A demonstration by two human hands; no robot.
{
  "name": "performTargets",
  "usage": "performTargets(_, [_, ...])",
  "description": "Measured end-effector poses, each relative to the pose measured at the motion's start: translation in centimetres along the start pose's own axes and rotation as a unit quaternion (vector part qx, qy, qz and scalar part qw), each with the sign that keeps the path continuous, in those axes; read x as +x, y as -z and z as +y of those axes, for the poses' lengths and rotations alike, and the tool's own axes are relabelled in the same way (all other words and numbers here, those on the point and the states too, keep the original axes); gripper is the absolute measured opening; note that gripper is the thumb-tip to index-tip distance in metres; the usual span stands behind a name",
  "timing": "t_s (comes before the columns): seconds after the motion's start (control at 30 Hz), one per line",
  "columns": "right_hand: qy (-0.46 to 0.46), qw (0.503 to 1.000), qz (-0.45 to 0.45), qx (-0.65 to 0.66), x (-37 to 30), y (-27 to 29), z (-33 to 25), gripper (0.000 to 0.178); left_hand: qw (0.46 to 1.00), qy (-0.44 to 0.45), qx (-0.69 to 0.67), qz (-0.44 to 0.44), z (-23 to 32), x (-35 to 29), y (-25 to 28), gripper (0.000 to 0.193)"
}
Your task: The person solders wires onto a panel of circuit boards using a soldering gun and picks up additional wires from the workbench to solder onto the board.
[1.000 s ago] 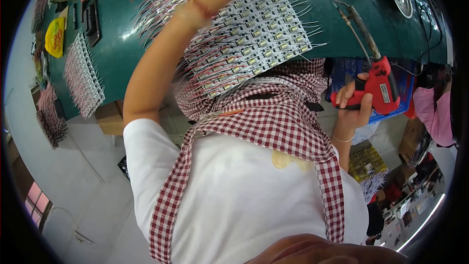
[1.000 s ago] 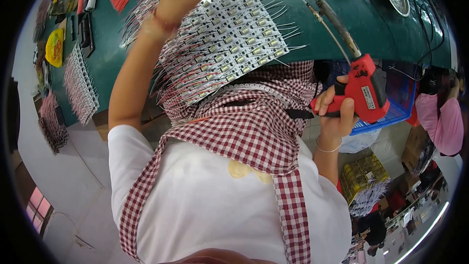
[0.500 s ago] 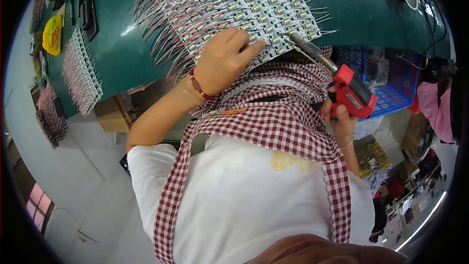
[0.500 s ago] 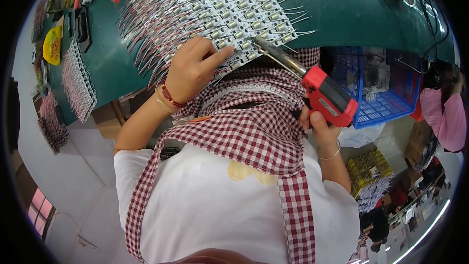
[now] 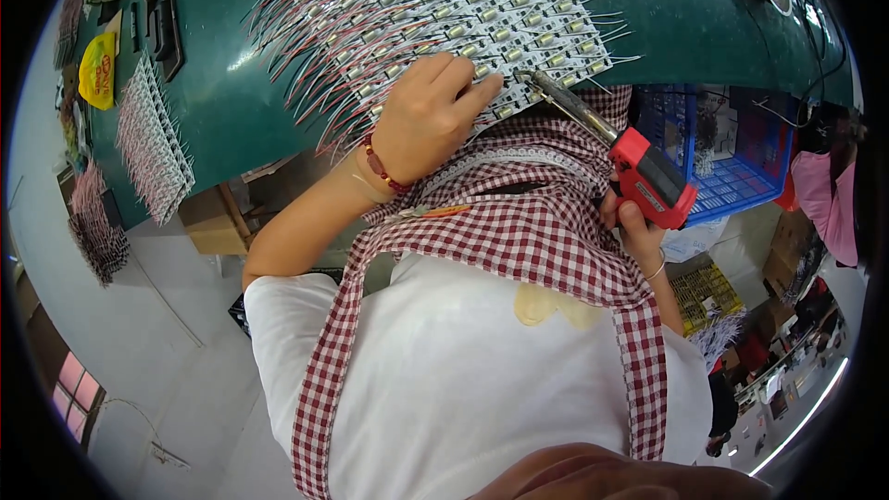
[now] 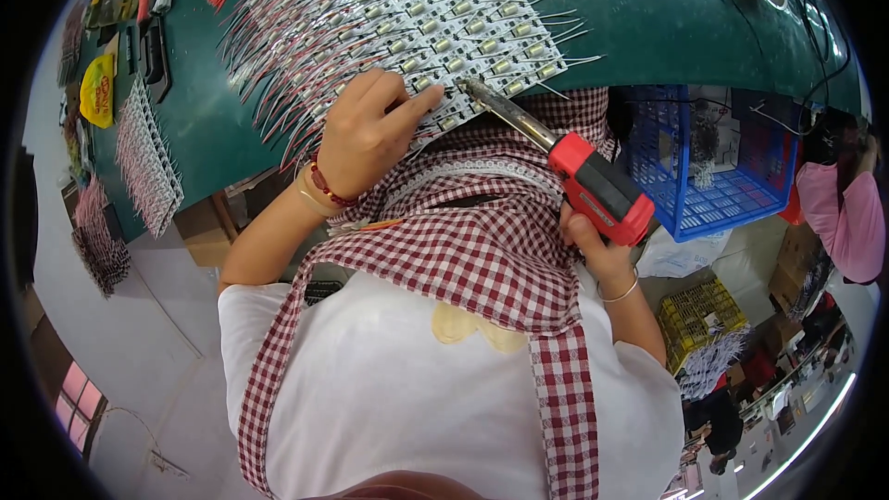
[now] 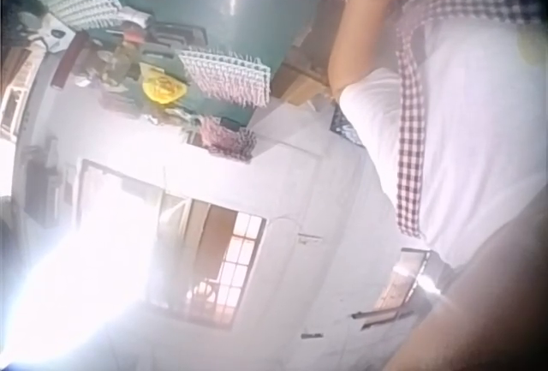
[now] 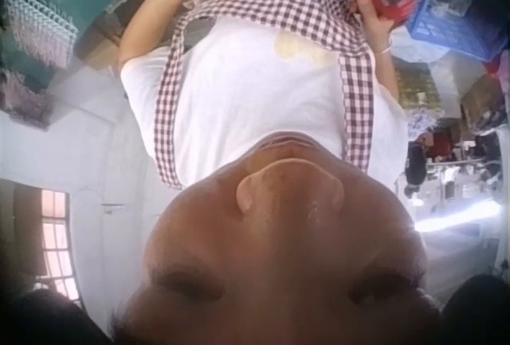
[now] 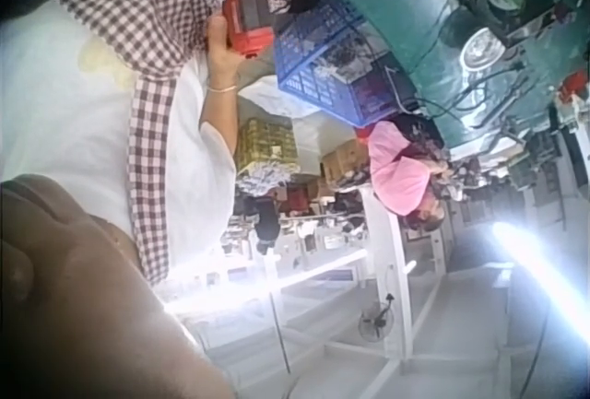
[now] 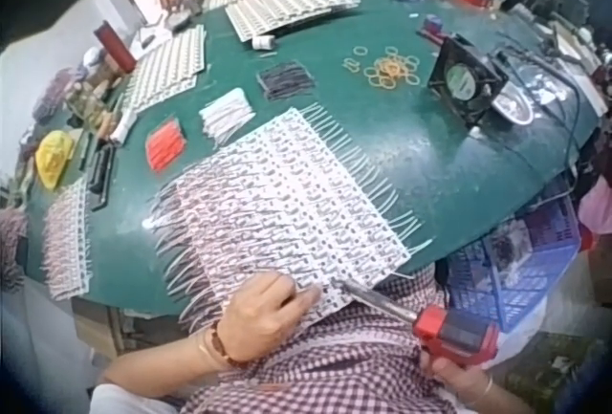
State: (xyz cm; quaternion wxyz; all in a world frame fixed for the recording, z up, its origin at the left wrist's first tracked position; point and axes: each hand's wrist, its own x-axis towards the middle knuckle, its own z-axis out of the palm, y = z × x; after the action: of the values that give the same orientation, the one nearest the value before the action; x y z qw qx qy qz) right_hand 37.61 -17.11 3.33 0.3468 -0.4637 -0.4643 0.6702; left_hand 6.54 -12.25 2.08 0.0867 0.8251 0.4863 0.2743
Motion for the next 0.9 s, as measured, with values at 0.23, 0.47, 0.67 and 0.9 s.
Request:
performTargets(0.23, [0.006,0.992,-0.031,-0.122,-0.4,0.7,0.7,0.027,1.0,0.001,-0.007,0.006,0.1,0.3,0.1,0.026])
performTargets(0.47, [0.009,0.997,-0.012,-0.071,-0.6,0.4,0.1,0.028,1.0,0.0,-0.005,0.011,-0.1,0.2,-0.1,0.025])
performTargets(0.67, [0.032,0.997,-0.005,-0.072,-0.8,0.4,0.4,0.036,0.999,-0.029,0.0,0.028,-0.1,0.7,0.2,0.029])
performTargets(0.9, [0.014,1.0,0.013,-0.012,-1.7,1.1,0.8,0.051,0.995,-0.094,-0.006,0.045,0.9,0.6,1.7,0.024])
